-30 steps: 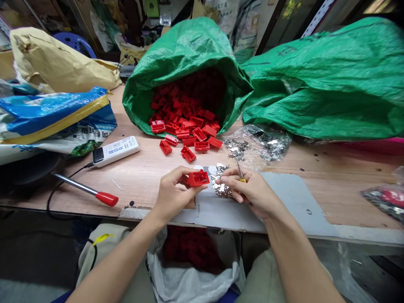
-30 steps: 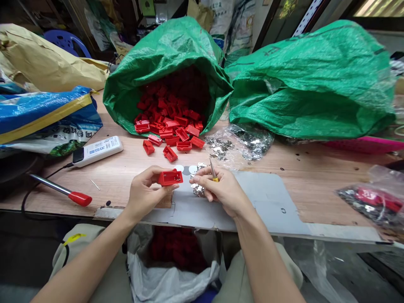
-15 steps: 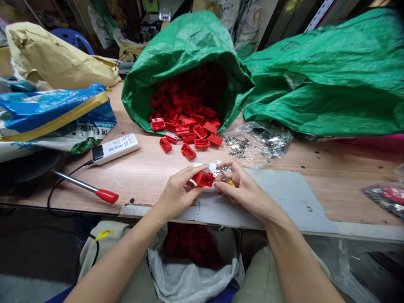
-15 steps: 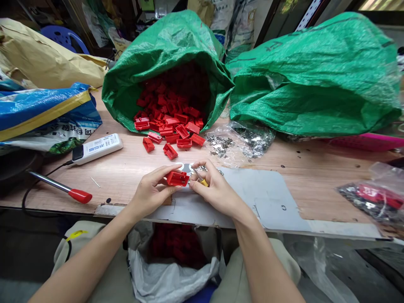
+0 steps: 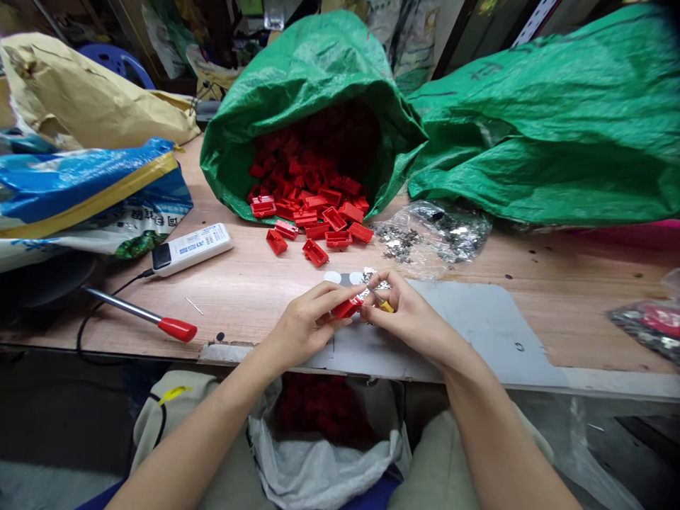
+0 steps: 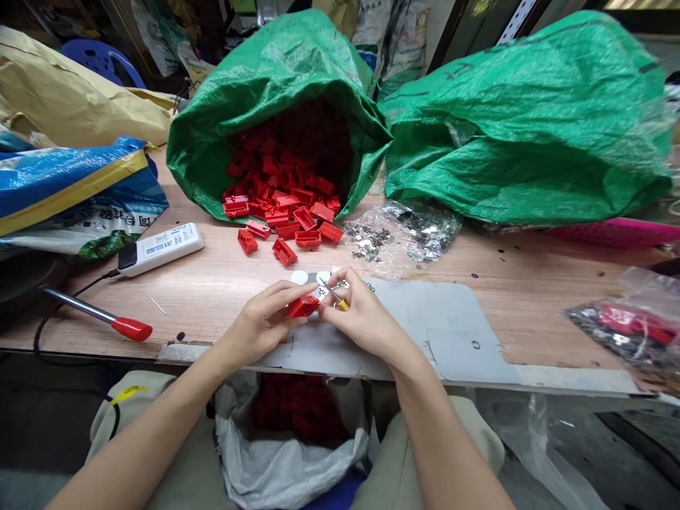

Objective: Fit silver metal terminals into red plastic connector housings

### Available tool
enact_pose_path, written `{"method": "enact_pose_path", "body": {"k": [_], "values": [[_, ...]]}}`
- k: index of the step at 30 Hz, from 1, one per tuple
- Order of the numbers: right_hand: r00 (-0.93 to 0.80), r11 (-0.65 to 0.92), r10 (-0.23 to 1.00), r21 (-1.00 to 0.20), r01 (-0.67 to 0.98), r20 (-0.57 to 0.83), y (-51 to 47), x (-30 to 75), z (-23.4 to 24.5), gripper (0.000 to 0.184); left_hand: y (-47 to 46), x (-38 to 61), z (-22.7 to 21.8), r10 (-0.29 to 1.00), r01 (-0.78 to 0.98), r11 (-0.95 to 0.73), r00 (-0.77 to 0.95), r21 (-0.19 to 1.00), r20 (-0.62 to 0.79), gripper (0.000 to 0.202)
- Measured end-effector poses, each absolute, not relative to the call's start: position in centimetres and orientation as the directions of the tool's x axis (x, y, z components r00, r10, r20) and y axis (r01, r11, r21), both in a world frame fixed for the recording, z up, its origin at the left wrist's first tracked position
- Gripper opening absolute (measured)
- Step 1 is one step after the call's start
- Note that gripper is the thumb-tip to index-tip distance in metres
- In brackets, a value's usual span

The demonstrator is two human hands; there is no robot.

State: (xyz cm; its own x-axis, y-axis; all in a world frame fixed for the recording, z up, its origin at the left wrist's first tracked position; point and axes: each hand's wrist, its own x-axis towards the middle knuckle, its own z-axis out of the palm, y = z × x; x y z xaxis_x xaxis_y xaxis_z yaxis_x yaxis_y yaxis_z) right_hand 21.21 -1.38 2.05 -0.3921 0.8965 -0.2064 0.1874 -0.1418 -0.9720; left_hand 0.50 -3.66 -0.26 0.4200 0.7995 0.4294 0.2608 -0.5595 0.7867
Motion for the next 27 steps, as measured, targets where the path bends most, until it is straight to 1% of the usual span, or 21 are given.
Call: {"method": "enact_pose_path", "body": {"k": [3, 8, 11, 13, 16, 20, 24, 27], "values": [[-0.356, -0.134, 0.912, -0.969, 0.208, -0.202, -1.5, 21.0, 2.0, 0.039, -3.7, 0.4, -0.4, 0.816, 0.291, -0.538, 0.414, 0.791, 0.404, 0.054], [-0.311, -0.120, 0.932, -0.969, 0.214, -0.184, -1.6, 20.6, 1.8, 0.040, -3.6, 0.4, -0.4, 0.828, 0.306, -0.532, 0.384, 0.790, 0.409, 0.053], [-0.299, -0.071, 0.944, -0.971, 0.229, -0.139, -1.7, 20.4, 1.6, 0.038, -3.6, 0.5, -0.4, 0.841, 0.324, -0.523, 0.346, 0.788, 0.416, 0.046], [-0.323, -0.057, 0.937, -0.970, 0.236, -0.134, -1.9, 20.5, 1.5, 0.036, -3.7, 0.5, -0.4, 0.845, 0.335, -0.521, 0.332, 0.786, 0.419, 0.041], [-0.370, -0.066, 0.916, -0.967, 0.246, -0.156, -2.0, 20.8, 1.5, 0.035, -3.8, 0.5, -0.4, 0.837, 0.329, -0.529, 0.355, 0.782, 0.417, 0.038], [-0.401, -0.050, 0.900, -0.953, 0.300, -0.173, -2.2, 21.2, 1.6, 0.034, -3.8, 0.4, -0.5, 0.821, 0.331, -0.541, 0.409, 0.773, 0.399, 0.040], [-0.385, -0.014, 0.909, -0.935, 0.354, -0.160, -2.5, 21.1, 1.4, 0.031, -3.8, 0.2, -0.6, 0.812, 0.348, -0.555, 0.426, 0.756, 0.400, 0.043], [-0.346, 0.019, 0.929, -0.919, 0.394, -0.130, -2.8, 21.0, 1.5, 0.031, -4.0, 0.1, -0.7, 0.826, 0.368, -0.532, 0.423, 0.763, 0.372, 0.044]]}}
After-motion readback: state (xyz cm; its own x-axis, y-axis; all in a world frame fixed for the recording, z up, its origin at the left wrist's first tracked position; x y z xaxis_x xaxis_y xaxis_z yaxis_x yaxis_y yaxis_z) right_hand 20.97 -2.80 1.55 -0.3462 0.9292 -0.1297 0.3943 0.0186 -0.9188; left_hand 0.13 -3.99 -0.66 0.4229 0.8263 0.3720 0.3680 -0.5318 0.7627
